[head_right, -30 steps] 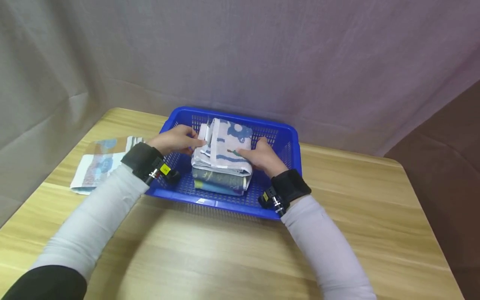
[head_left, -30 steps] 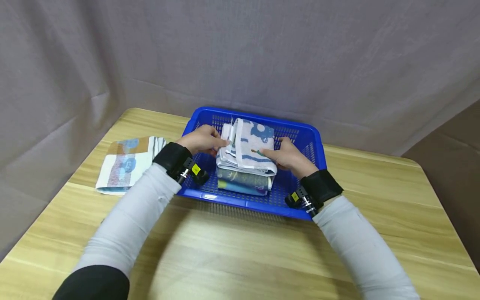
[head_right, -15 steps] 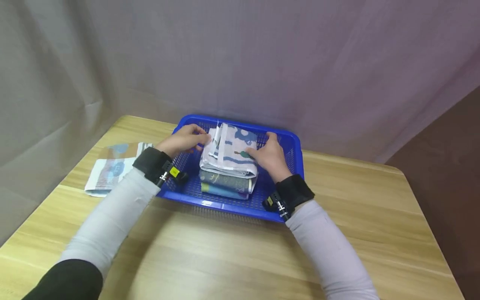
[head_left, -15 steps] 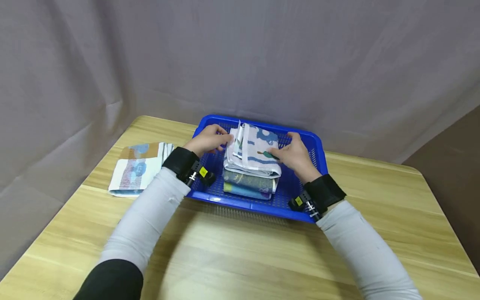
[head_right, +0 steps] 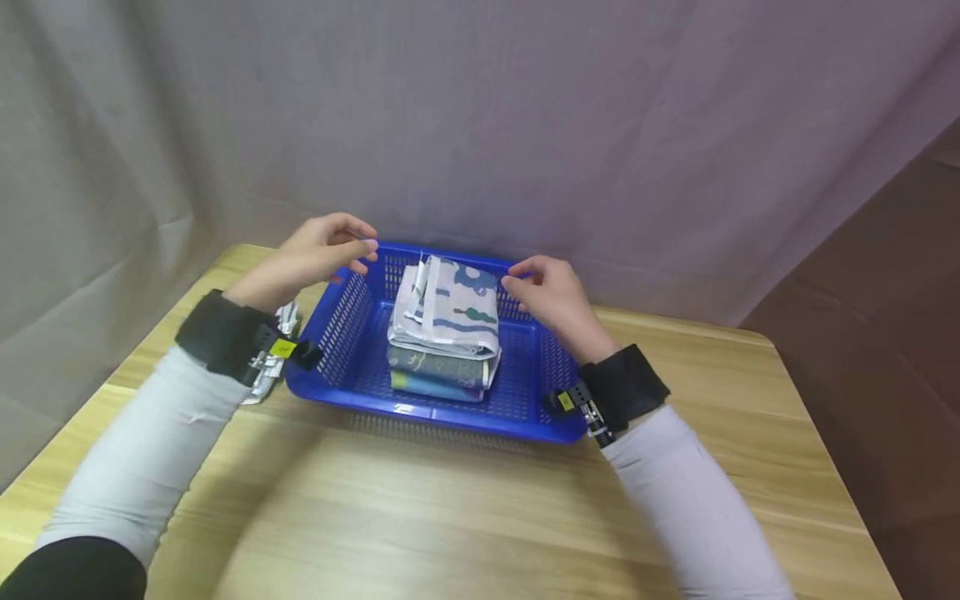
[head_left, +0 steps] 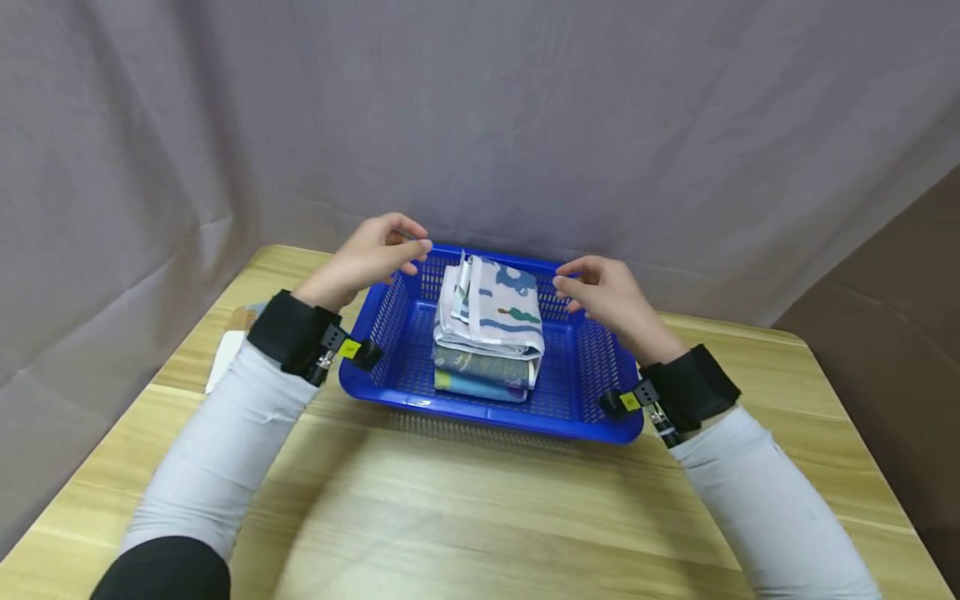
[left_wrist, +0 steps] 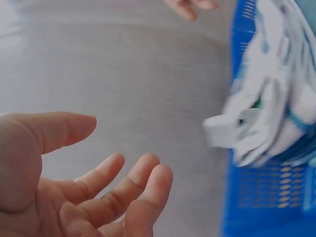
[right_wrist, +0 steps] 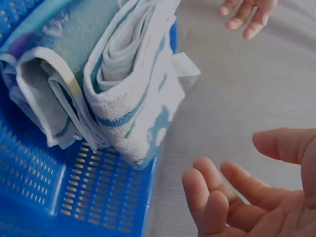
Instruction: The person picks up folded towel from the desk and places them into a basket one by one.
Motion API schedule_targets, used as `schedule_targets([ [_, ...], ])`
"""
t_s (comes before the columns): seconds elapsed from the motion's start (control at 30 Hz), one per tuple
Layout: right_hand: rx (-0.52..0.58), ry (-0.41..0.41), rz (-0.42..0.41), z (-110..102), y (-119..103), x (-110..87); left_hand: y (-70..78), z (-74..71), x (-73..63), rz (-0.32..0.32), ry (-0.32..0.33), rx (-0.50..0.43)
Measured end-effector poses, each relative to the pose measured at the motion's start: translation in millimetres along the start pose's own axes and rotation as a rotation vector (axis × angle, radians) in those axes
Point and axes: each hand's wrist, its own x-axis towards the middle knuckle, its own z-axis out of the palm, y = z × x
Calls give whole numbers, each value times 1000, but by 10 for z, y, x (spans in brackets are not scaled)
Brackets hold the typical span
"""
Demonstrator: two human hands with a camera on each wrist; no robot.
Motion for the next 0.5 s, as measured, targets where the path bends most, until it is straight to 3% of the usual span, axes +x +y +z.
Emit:
schedule_targets([
  [0.17, -42, -30, -65, -86, 57, -280, 90, -253, -390, 110, 46, 39],
  [0.27, -47, -26, -82, -99, 155, -474, 56, -348, -662, 141, 66, 71],
  [0.5, -144, 91, -158, -10, 441, -940, -286, -407, -1166, 184, 106, 110],
])
